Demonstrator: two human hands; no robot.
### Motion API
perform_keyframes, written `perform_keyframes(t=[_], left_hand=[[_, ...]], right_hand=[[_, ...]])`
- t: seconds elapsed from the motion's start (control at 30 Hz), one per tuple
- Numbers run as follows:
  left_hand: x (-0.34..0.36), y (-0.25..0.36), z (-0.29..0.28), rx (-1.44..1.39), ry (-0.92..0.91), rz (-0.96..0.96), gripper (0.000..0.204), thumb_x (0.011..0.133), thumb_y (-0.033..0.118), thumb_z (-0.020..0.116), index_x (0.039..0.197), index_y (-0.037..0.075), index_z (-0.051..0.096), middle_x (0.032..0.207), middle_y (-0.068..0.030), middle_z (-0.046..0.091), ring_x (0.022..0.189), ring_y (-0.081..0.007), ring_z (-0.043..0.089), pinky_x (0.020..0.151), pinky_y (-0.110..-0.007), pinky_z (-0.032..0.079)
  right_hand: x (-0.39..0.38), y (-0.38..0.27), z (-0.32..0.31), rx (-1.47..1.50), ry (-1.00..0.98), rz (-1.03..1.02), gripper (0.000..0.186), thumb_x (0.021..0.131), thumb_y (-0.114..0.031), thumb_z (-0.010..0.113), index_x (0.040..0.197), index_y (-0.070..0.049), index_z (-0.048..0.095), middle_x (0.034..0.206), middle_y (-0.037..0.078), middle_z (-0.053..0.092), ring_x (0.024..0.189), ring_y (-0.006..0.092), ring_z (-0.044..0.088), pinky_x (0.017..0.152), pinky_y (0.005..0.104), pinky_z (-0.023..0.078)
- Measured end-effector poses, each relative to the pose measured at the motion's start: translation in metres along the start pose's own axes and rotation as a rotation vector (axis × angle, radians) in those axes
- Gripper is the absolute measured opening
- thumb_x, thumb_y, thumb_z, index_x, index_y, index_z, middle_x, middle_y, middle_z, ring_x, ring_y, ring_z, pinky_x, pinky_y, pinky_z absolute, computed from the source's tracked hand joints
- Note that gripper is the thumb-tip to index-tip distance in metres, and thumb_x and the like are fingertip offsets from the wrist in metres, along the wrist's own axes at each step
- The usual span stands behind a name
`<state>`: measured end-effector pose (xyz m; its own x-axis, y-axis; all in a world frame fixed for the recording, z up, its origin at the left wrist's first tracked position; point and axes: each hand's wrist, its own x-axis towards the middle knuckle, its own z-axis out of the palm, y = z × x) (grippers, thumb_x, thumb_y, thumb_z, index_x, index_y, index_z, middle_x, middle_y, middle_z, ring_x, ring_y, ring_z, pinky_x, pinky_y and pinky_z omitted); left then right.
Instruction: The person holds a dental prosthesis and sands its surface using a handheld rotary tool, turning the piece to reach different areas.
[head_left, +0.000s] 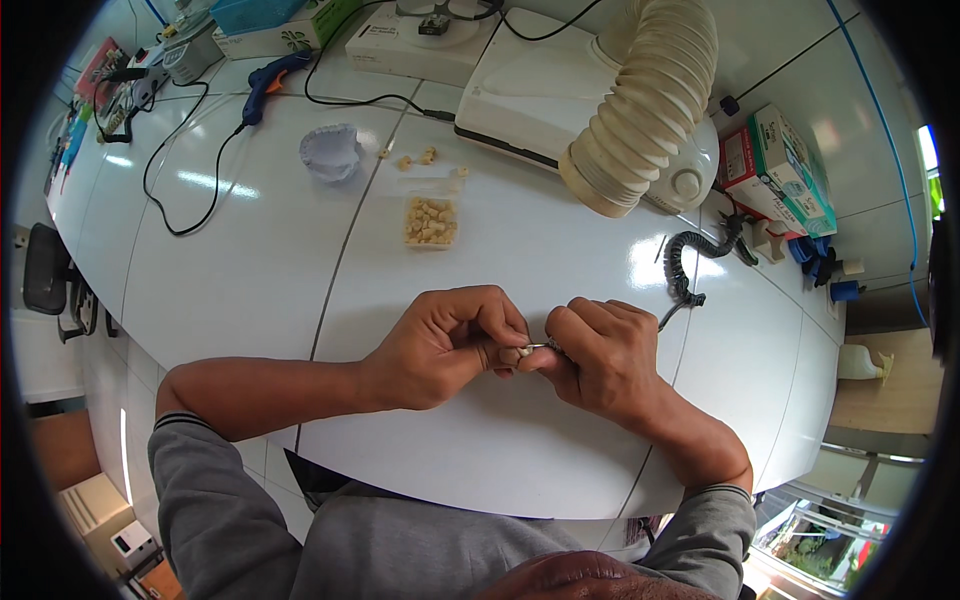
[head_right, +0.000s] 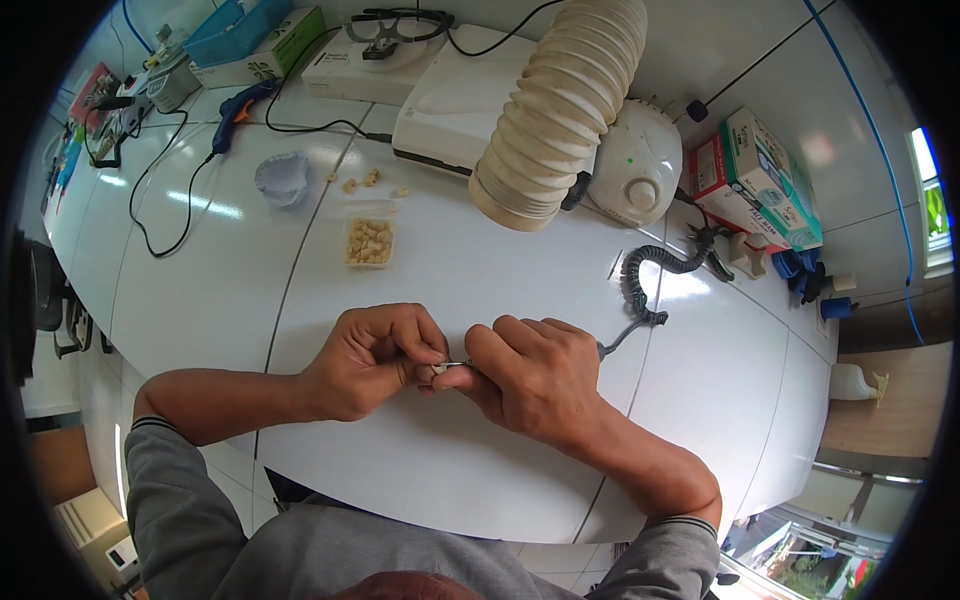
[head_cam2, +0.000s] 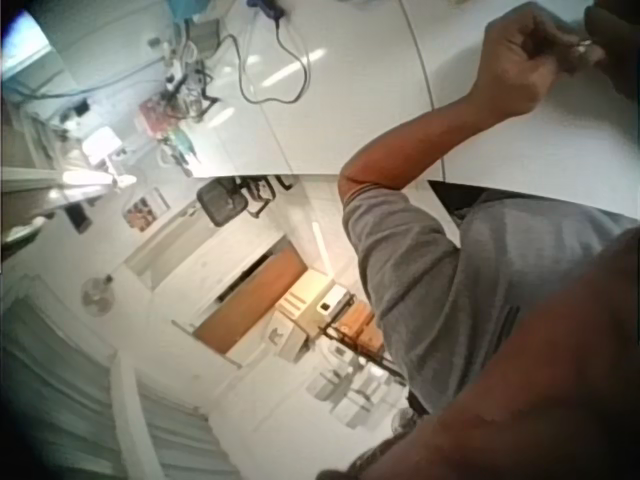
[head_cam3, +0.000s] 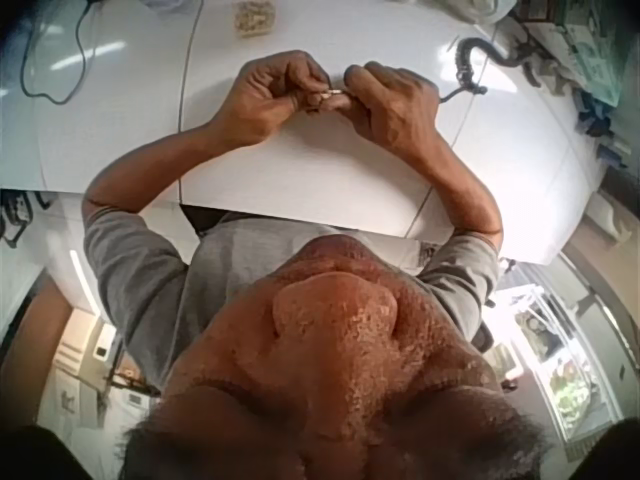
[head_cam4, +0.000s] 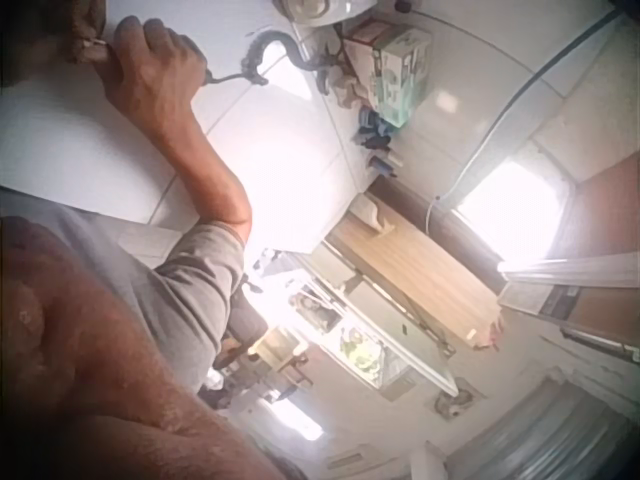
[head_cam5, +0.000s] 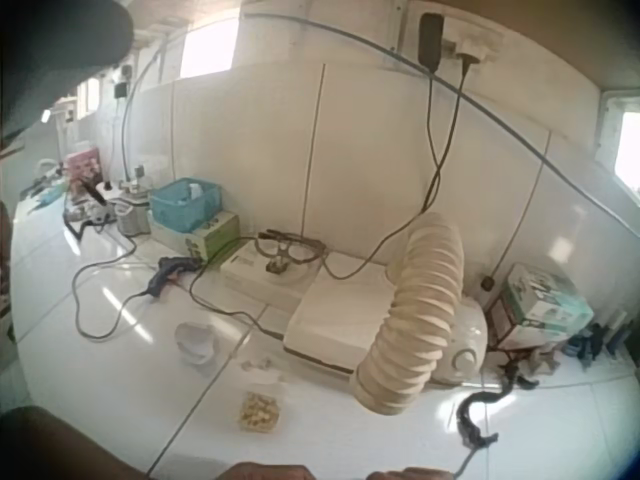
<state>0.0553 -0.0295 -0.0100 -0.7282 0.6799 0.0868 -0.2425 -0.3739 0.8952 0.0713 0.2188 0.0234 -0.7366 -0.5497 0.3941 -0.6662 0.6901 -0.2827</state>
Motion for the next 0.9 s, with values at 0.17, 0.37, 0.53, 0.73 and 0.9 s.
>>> perform_keyframes(t=[0.17,0.37,0.53,0.73,0.9], left_hand=[[0.0001,-0.0001,-0.0010,0.000,-0.002,-0.019,0.024,0.104,-0.018,0.054,0.109,0.004,0.063,0.115,-0.0054,0.068,0.097,-0.0086,0.068,0.089,-0.032,0.061],[0.0000,-0.0002,-0.0009,0.014,0.003,-0.021,0.027,0.102,-0.020,0.051,0.110,0.003,0.064,0.116,-0.0059,0.068,0.097,-0.0090,0.068,0.090,-0.032,0.061],[0.0000,-0.0010,-0.0016,0.013,-0.001,-0.020,0.028,0.102,-0.020,0.051,0.109,0.003,0.064,0.115,-0.0060,0.068,0.096,-0.0090,0.067,0.090,-0.032,0.061],[-0.0002,0.0003,-0.0005,0.025,0.010,-0.033,0.027,0.102,-0.020,0.051,0.108,0.004,0.063,0.115,-0.0055,0.067,0.096,-0.0084,0.067,0.089,-0.032,0.061],[0.0001,0.0000,-0.0004,0.019,-0.004,-0.019,0.026,0.103,-0.019,0.051,0.108,0.004,0.062,0.115,-0.0049,0.067,0.095,-0.0080,0.066,0.089,-0.032,0.062]], right_hand=[[-0.0008,-0.0001,0.0010,0.000,0.019,0.007,0.052,0.097,-0.057,0.080,0.081,-0.014,0.055,0.065,-0.001,0.049,0.048,0.0192,0.054,0.047,0.0356,0.041],[-0.0001,-0.0008,-0.0003,0.003,0.008,0.016,0.052,0.097,-0.057,0.079,0.081,-0.014,0.054,0.065,0.000,0.049,0.048,0.0198,0.054,0.047,0.0358,0.040],[-0.0001,-0.0007,-0.0009,-0.003,-0.003,0.016,0.052,0.098,-0.057,0.079,0.081,-0.014,0.054,0.065,0.000,0.049,0.048,0.0198,0.054,0.047,0.0358,0.040],[0.0002,-0.0009,-0.0006,0.006,0.002,0.015,0.052,0.097,-0.057,0.079,0.082,-0.014,0.054,0.065,-0.001,0.048,0.048,0.0190,0.053,0.046,0.0356,0.040],[-0.0006,0.0003,-0.0001,0.002,0.003,0.004,0.052,0.097,-0.057,0.080,0.081,-0.014,0.055,0.064,-0.001,0.048,0.048,0.0184,0.053,0.046,0.0354,0.040]])
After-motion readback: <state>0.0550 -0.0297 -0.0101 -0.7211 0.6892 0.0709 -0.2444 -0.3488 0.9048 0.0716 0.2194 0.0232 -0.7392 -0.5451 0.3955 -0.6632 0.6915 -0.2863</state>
